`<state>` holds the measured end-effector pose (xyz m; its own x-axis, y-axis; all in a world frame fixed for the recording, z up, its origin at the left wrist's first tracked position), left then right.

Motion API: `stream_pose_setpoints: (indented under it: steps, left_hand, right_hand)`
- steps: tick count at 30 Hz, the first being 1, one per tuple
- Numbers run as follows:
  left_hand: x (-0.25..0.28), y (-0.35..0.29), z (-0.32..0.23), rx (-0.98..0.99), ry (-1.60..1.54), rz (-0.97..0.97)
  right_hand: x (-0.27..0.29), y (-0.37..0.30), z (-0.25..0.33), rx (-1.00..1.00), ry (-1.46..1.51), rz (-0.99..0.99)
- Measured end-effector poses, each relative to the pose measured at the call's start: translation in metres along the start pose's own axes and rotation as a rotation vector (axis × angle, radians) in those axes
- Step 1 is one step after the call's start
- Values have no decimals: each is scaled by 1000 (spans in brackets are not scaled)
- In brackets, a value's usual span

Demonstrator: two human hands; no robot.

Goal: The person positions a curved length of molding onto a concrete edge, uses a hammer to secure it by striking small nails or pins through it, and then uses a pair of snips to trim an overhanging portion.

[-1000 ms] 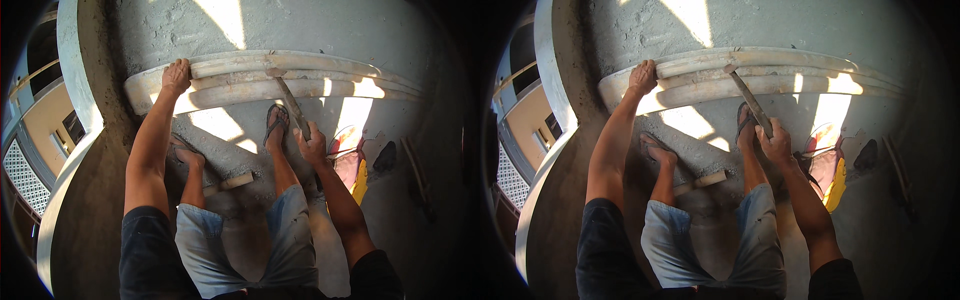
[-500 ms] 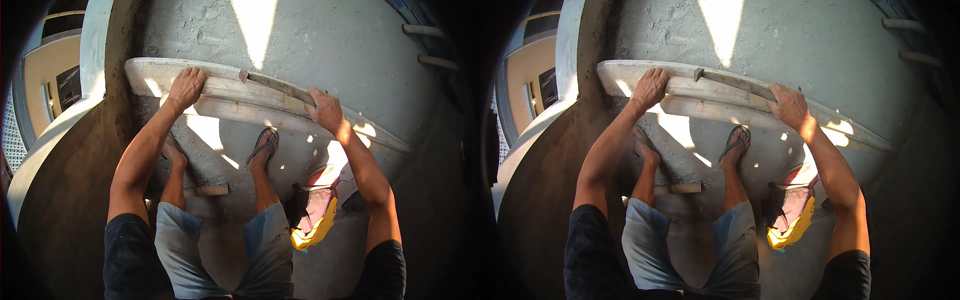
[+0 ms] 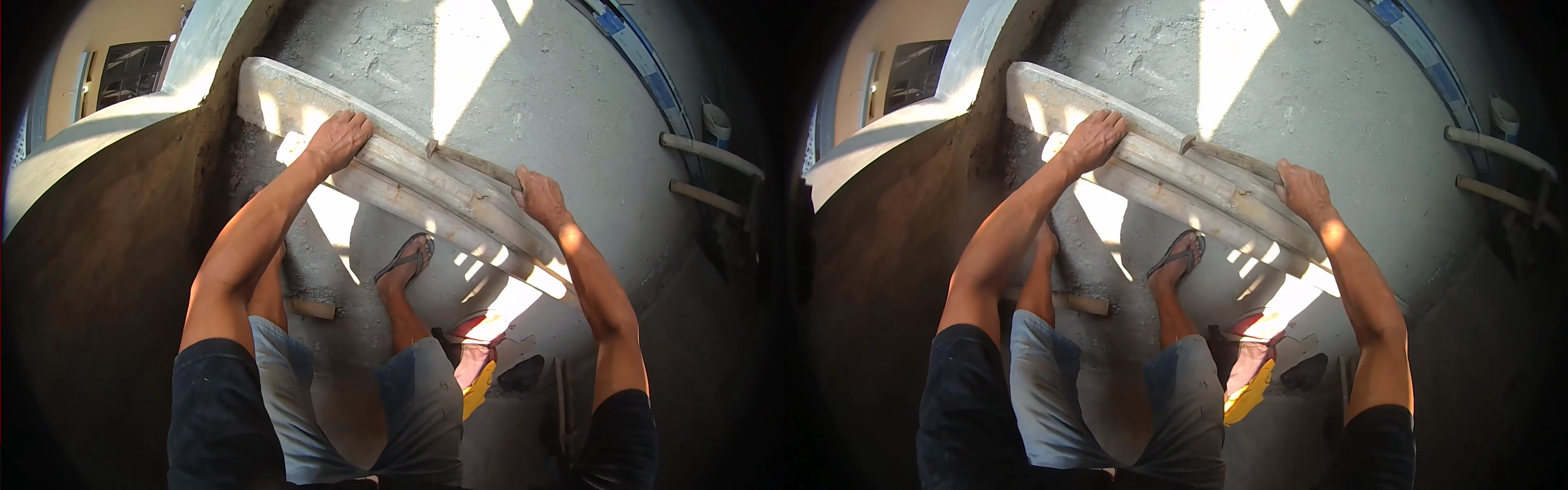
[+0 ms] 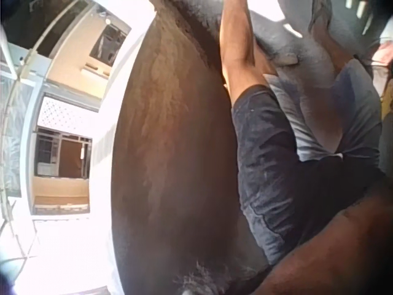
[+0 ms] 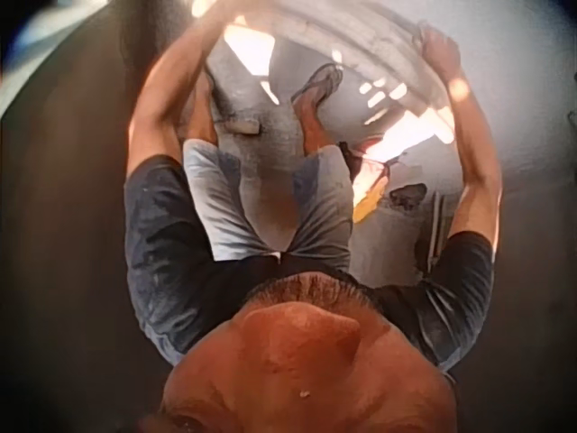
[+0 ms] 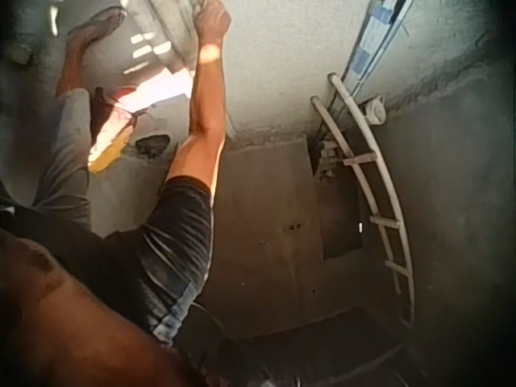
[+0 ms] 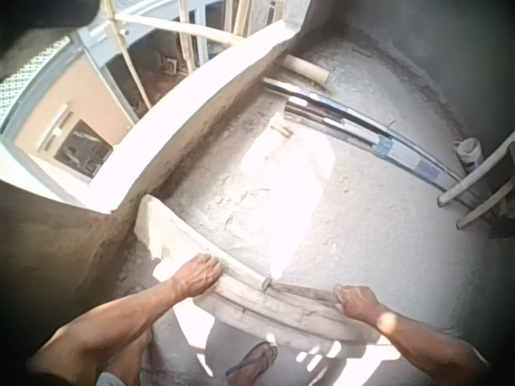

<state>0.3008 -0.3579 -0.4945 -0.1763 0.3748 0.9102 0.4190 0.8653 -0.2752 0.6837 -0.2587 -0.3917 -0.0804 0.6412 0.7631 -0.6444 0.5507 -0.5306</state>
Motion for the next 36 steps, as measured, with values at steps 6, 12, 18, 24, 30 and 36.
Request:
stream_pose_setpoints:
  steps: [6, 12, 18, 24, 30, 36]
  left_hand:
    - [1, -8, 9, 29, -12, 39]
    - [8, 6, -1, -33, -29, 121]
    - [14, 28, 5, -15, -38, 121]
    - [12, 6, 13, 57, -36, 180]
    - [16, 30, 9, 58, -9, 220]
    - [18, 31, 17, 56, -43, 136]
  right_hand:
    - [43, -3, 65, 240, 292, -272]
    - [13, 28, -4, -107, -169, 118]
    - [21, -1, 8, -3, 56, -85]
    - [62, 1, -14, -266, 35, -175]
    - [35, -61, -32, -143, 69, -80]
    - [48, -55, 19, 57, 216, -410]
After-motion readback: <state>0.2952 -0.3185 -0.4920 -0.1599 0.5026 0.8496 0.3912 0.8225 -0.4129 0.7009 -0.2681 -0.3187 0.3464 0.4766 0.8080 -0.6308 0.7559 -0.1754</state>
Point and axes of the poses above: each hand's wrist, its own y-axis towards the middle knuckle, its own x-axis out of the back of the hand, z = x × y, the point moved 2 cm from there along y, towards the middle knuckle, and after that the axes turned 3 degrees about z, right-handed, at the moved point
